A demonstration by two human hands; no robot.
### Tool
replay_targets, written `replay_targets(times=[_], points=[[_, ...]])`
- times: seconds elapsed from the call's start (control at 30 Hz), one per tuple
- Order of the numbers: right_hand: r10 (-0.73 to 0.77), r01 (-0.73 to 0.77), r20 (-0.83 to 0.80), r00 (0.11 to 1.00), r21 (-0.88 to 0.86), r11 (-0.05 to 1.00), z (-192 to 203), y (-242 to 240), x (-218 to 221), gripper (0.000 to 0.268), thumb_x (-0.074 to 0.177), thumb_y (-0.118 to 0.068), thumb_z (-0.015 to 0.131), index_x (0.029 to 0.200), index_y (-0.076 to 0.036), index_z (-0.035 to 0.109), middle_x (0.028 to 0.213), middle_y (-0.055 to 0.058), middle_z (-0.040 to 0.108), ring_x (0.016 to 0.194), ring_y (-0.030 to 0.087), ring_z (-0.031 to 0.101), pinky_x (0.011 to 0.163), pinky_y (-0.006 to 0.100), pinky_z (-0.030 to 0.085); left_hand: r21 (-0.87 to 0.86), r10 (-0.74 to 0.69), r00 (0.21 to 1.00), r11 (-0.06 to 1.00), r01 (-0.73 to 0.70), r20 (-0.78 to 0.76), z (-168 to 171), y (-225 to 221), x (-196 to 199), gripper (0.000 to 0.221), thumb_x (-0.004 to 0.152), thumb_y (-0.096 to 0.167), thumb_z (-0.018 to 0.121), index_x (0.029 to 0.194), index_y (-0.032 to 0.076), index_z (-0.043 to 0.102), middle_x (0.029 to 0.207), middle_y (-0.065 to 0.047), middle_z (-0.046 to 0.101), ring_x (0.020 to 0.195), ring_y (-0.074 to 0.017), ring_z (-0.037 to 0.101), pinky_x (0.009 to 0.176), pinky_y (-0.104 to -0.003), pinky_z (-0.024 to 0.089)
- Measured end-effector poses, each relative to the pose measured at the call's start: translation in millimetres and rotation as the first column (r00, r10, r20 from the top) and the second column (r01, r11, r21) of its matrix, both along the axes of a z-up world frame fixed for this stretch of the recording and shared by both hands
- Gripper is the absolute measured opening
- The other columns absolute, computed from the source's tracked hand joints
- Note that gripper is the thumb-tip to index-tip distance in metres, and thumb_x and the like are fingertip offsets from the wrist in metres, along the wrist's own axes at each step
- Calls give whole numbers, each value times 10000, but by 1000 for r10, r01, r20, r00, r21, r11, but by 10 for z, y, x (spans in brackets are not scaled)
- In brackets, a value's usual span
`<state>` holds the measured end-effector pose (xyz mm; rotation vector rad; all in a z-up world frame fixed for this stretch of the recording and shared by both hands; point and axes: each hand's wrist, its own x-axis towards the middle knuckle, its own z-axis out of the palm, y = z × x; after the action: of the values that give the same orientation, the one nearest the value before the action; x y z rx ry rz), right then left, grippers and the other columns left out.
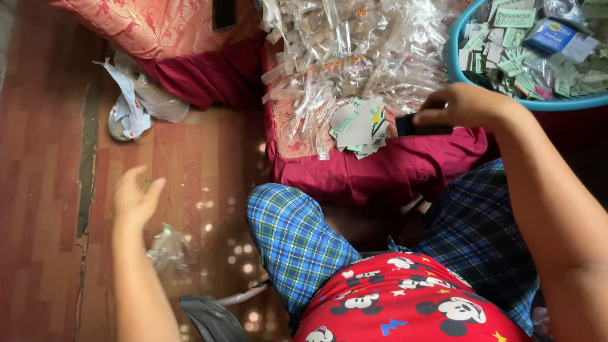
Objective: The person places small paper inserts into plastic bags, folds the tops, and secures them using a stapler.
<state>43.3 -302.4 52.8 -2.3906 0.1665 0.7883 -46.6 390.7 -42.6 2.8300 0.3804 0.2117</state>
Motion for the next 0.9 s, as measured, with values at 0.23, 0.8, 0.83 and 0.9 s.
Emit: replay_targets(times=[0.23,0.8,0.83,0.9], points=[[541,-496,16,841,-376,783,-1321,-273,111,558,833,-603,704,1229,-214,758,1131,128,797,1088,368,742,963,488,589,-186,-558,790,773,606,254,761,-2389,656,400,948,207,760,1305,53,667,1285,-179,651,1299,-395,572,1110,-497,442],[456,-180,610,648,-459,870,-1469,627,483,151,924,-348,687,987,-235,767,849,31,744,796,352,743,661,511,612,-535,-206,907,751,388,368,-221,-3771,1577,125,829,171,665,877,251,748,762,17,742,660,-211,718,646,-319,587],[489,-276,664,566,-406,871,-1502,840,534,129,925,-266,663,986,-219,767,905,26,734,842,338,734,675,489,613,-559,-182,899,729,395,398,-179,-3714,1594,125,833,149,677,892,226,755,783,-28,750,713,-254,733,656,-331,598],[506,-371,716,482,-356,858,-1603,1228,627,141,926,-184,641,985,-202,767,962,21,724,888,325,725,688,467,614,-582,-159,891,706,404,426,-98,-3594,1624,126,837,127,689,908,202,762,803,-73,758,767,-297,748,666,-342,610]])
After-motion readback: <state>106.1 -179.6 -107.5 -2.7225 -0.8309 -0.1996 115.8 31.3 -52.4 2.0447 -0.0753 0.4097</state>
